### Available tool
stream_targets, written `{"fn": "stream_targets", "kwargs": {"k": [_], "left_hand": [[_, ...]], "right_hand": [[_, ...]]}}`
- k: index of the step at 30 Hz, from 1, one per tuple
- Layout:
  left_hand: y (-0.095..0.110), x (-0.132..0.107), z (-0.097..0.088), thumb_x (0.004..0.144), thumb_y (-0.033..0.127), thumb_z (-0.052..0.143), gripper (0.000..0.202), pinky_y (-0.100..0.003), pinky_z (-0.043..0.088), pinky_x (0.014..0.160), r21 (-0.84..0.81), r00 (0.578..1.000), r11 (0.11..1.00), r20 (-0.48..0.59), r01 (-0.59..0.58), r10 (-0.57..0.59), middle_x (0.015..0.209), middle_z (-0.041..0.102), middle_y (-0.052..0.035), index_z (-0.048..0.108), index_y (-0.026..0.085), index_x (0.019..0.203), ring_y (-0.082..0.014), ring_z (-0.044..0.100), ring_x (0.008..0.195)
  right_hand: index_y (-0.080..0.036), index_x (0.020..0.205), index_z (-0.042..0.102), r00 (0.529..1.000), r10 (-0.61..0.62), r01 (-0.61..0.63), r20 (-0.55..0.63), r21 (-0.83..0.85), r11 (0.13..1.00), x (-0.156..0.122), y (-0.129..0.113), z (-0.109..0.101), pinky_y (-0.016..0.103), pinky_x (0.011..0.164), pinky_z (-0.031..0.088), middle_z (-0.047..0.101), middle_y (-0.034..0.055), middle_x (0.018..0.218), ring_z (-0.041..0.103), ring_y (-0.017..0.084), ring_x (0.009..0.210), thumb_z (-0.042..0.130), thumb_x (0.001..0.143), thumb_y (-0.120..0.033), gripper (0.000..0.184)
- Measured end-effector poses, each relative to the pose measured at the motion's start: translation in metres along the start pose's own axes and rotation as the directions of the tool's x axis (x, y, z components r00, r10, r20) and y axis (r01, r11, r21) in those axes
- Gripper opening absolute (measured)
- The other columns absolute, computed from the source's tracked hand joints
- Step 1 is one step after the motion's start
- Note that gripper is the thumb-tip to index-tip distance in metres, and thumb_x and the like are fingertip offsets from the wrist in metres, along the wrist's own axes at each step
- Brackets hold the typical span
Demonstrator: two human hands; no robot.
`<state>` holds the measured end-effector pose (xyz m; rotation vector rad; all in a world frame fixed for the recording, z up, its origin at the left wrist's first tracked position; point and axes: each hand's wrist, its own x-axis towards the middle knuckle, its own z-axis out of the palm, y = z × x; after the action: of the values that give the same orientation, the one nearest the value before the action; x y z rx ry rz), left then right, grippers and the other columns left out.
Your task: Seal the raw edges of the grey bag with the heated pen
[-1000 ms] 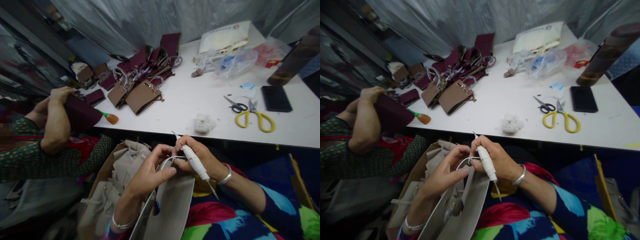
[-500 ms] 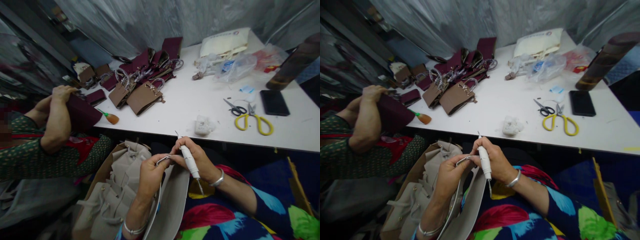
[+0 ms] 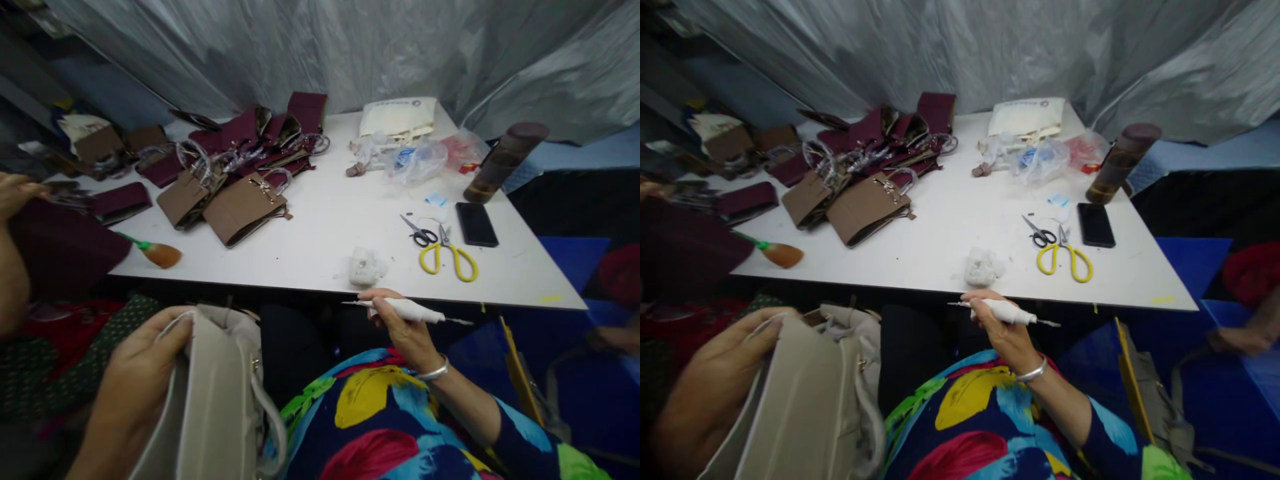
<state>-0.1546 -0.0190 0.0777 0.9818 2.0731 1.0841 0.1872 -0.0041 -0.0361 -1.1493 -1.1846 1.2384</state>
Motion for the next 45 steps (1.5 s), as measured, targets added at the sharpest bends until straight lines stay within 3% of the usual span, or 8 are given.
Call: {"fn": "stream_targets", "kwargs": {"k": [3, 7, 11, 16, 21, 25, 32, 45], "left_hand": [[0.001, 0.008, 0.076, 0.065, 0.047, 0.081, 0.036, -0.024, 0.047, 0.053, -0.151, 0.974, 0.988, 0.224, 0.036, -0.001, 0.064, 0.067, 0.0023, 0.070, 0.018, 0.085, -0.0159, 0.059, 0.057], [-0.026, 0.001, 0.171, 0.069, 0.046, 0.072, 0.029, -0.025, 0.044, 0.056, -0.179, 0.908, 0.980, 0.418, 0.087, -0.005, 0.060, 0.061, 0.0021, 0.068, 0.017, 0.074, -0.0147, 0.053, 0.056], [-0.043, -0.017, 0.213, 0.076, 0.039, 0.070, 0.024, -0.027, 0.045, 0.065, -0.068, 0.834, 0.994, 0.551, 0.090, -0.037, 0.068, 0.068, -0.0015, 0.075, 0.016, 0.074, -0.0174, 0.059, 0.066], [-0.036, -0.020, 0.217, 0.079, 0.036, 0.069, 0.023, -0.029, 0.046, 0.071, 0.065, 0.716, 0.995, 0.691, 0.070, -0.096, 0.074, 0.073, -0.0040, 0.078, 0.016, 0.077, -0.0200, 0.063, 0.072], [-0.030, -0.014, 0.217, 0.080, 0.034, 0.067, 0.022, -0.030, 0.046, 0.071, 0.140, 0.654, 0.987, 0.740, 0.078, -0.157, 0.077, 0.074, -0.0046, 0.079, 0.015, 0.081, -0.0202, 0.062, 0.074], [-0.029, -0.004, 0.218, 0.079, 0.035, 0.069, 0.022, -0.029, 0.044, 0.068, 0.162, 0.600, 0.980, 0.775, 0.117, -0.199, 0.075, 0.069, -0.0032, 0.075, 0.015, 0.085, -0.0184, 0.058, 0.071], [-0.026, -0.002, 0.222, 0.078, 0.036, 0.069, 0.019, -0.028, 0.039, 0.060, 0.179, 0.598, 0.974, 0.768, 0.141, -0.228, 0.066, 0.059, 0.0012, 0.065, 0.017, 0.077, -0.0152, 0.051, 0.062], [-0.020, -0.006, 0.216, 0.072, 0.036, 0.075, 0.022, -0.029, 0.041, 0.061, 0.169, 0.592, 0.967, 0.766, 0.193, -0.252, 0.069, 0.069, -0.0035, 0.078, 0.015, 0.078, -0.0176, 0.056, 0.064]], "right_hand": [[-0.022, 0.100, 0.070, 0.989, 0.023, -0.028, -0.146, -0.032, 0.999, 0.011, 0.006, -0.016, 0.021, 0.058, 0.048, 0.064, -0.0025, 0.070, 0.057, 0.010, 0.060, 0.065, 0.099, -0.054, 0.033], [-0.022, 0.101, 0.064, 0.969, -0.028, 0.010, -0.244, -0.075, 0.997, 0.030, 0.012, -0.036, 0.022, 0.059, 0.051, 0.069, -0.0022, 0.075, 0.061, 0.011, 0.060, 0.069, 0.097, -0.052, 0.030], [-0.020, 0.102, 0.068, 0.950, -0.108, 0.041, -0.292, -0.227, 0.973, 0.043, 0.016, -0.049, 0.025, 0.063, 0.055, 0.072, 0.0003, 0.077, 0.066, 0.014, 0.064, 0.070, 0.097, -0.049, 0.029], [-0.023, 0.104, 0.069, 0.958, -0.238, 0.132, -0.160, -0.491, 0.861, 0.044, 0.016, -0.049, 0.024, 0.067, 0.055, 0.074, -0.0004, 0.083, 0.069, 0.014, 0.070, 0.067, 0.101, -0.041, 0.018], [-0.023, 0.107, 0.066, 0.896, -0.443, 0.326, 0.024, -0.714, 0.619, 0.045, 0.014, -0.044, 0.025, 0.069, 0.056, 0.074, 0.0005, 0.086, 0.070, 0.015, 0.070, 0.067, 0.102, -0.039, 0.017], [-0.021, 0.104, 0.065, 0.888, -0.458, 0.344, 0.045, -0.728, 0.593, 0.050, 0.014, -0.046, 0.024, 0.069, 0.056, 0.074, 0.0009, 0.084, 0.070, 0.014, 0.070, 0.067, 0.102, -0.035, 0.014], [-0.020, 0.108, 0.066, 0.860, -0.491, 0.447, 0.140, -0.672, 0.591, 0.057, 0.016, -0.048, 0.024, 0.072, 0.056, 0.076, 0.0023, 0.087, 0.071, 0.015, 0.074, 0.072, 0.098, -0.026, 0.013], [-0.020, 0.115, 0.064, 0.884, -0.400, 0.448, 0.242, -0.681, 0.579, 0.060, 0.015, -0.040, 0.031, 0.076, 0.056, 0.076, 0.0059, 0.093, 0.071, 0.020, 0.081, 0.075, 0.096, -0.022, 0.023]]}}
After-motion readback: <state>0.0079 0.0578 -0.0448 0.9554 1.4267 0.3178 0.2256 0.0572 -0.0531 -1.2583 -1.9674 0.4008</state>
